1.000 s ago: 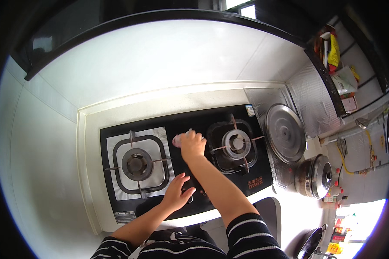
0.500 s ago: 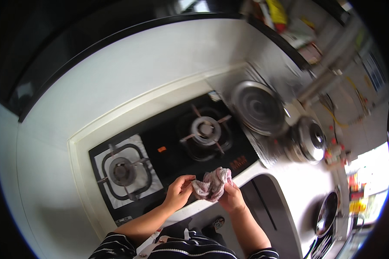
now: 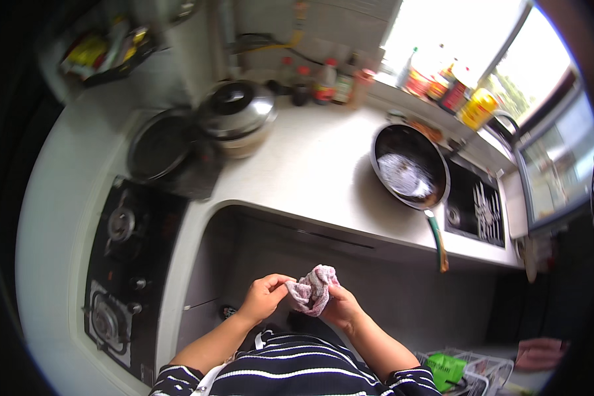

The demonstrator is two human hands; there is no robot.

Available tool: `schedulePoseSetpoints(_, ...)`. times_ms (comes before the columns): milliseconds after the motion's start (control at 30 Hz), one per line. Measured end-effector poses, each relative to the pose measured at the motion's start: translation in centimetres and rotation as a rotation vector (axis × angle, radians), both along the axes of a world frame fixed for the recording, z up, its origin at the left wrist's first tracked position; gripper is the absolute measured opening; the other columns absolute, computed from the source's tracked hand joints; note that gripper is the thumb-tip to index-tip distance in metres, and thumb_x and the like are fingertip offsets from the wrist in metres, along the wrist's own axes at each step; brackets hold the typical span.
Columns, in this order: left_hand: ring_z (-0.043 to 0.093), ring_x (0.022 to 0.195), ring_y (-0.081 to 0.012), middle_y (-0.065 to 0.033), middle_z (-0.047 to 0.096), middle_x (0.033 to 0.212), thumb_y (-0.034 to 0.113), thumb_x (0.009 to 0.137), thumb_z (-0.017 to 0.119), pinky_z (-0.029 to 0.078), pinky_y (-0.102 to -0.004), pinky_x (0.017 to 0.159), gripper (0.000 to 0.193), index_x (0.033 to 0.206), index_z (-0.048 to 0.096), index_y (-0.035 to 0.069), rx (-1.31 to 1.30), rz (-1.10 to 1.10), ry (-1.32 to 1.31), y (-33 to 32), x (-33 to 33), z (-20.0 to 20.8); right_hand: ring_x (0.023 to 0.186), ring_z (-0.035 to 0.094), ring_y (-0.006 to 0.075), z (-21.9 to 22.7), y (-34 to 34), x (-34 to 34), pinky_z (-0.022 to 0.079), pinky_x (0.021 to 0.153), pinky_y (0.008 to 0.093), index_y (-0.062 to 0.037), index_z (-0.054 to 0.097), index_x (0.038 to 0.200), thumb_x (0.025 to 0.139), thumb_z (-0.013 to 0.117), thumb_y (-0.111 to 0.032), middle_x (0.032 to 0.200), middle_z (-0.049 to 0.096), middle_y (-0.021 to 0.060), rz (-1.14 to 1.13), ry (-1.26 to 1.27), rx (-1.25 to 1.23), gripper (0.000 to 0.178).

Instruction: The person cleans the kitchen using a cloth, wiping the range hood, stove, and countertop. They rinse the cloth in the sink and continue wiping various surfaces, including the backsplash and the area around the sink.

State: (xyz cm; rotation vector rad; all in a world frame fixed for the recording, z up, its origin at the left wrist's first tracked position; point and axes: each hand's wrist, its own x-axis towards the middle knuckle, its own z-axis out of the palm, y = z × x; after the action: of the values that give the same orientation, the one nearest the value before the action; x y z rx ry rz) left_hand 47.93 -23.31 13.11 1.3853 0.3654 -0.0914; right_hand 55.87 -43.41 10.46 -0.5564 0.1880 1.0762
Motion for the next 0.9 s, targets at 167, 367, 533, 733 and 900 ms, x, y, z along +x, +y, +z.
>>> schedulePoseSetpoints(167, 0.063, 0.094, -0.0117, -0.0065, 0.068, 0.103, 0.007, 0.093, 0.061, 0.050, -0.0265, 0.086, 0.021, 0.111, 0.064, -0.002, 0.016, -0.400, 0.026, -13.0, 9.2, -1.8, 0.121, 0.054, 0.0312, -1.3, -15.3, 2.8, 0.043, 0.104, 0.0506, -0.0079, 0.046, 0.135, 0.099, 0.048, -0.026, 0.130, 0.055, 0.0138, -0.316, 0.067, -0.182, 0.041)
schedulePoseSetpoints(367, 0.062, 0.099, -0.0109, -0.0050, 0.067, 0.106, 0.012, 0.091, 0.066, 0.050, -0.0269, 0.089, 0.028, 0.116, 0.062, 0.001, 0.019, -0.736, 0.004, -26.2, 16.2, -2.2, 0.121, 0.054, 0.0333, -3.9, -28.9, 1.8, 0.044, 0.103, 0.0523, -0.0084, 0.040, 0.137, 0.103, 0.038, -0.027, 0.130, 0.054, 0.0150, -0.811, 0.194, -0.368, 0.039)
schedulePoseSetpoints(533, 0.062, 0.098, -0.0100, -0.0048, 0.067, 0.106, 0.013, 0.092, 0.065, 0.050, -0.0265, 0.088, 0.026, 0.115, 0.063, 0.001, 0.002, -0.767, -0.104, -33.4, 22.6, -0.9, 0.118, 0.056, 0.0307, -3.4, -37.0, 6.3, 0.047, 0.098, 0.0526, -0.0162, 0.049, 0.126, 0.103, 0.033, -0.041, 0.122, 0.059, 0.0108, -1.119, 0.169, -0.262, 0.037)
schedulePoseSetpoints(733, 0.063, 0.087, -0.0099, -0.0046, 0.065, 0.094, 0.010, 0.091, 0.065, 0.051, -0.0255, 0.080, 0.015, 0.102, 0.061, 0.000, -0.041, -0.556, -0.177, -36.2, 27.9, -0.2, 0.119, 0.055, 0.0279, -1.9, -43.4, 16.8, 0.045, 0.098, 0.0488, -0.0164, 0.055, 0.126, 0.101, 0.040, -0.043, 0.129, 0.058, 0.0053, -1.184, 0.049, -0.261, 0.040)
schedulePoseSetpoints(900, 0.055, 0.095, -0.0155, -0.0114, 0.057, 0.106, 0.033, 0.080, 0.078, 0.048, -0.0302, 0.085, 0.060, 0.117, 0.046, -0.001, 0.095, -0.021, 0.229, -35.4, 29.6, -6.1, 0.116, 0.057, 0.0275, -1.5, -41.3, 24.1, 0.052, 0.092, 0.0440, -0.0128, 0.049, 0.129, 0.103, 0.041, -0.027, 0.126, 0.057, 0.0097, -0.982, -0.100, -0.407, 0.030)
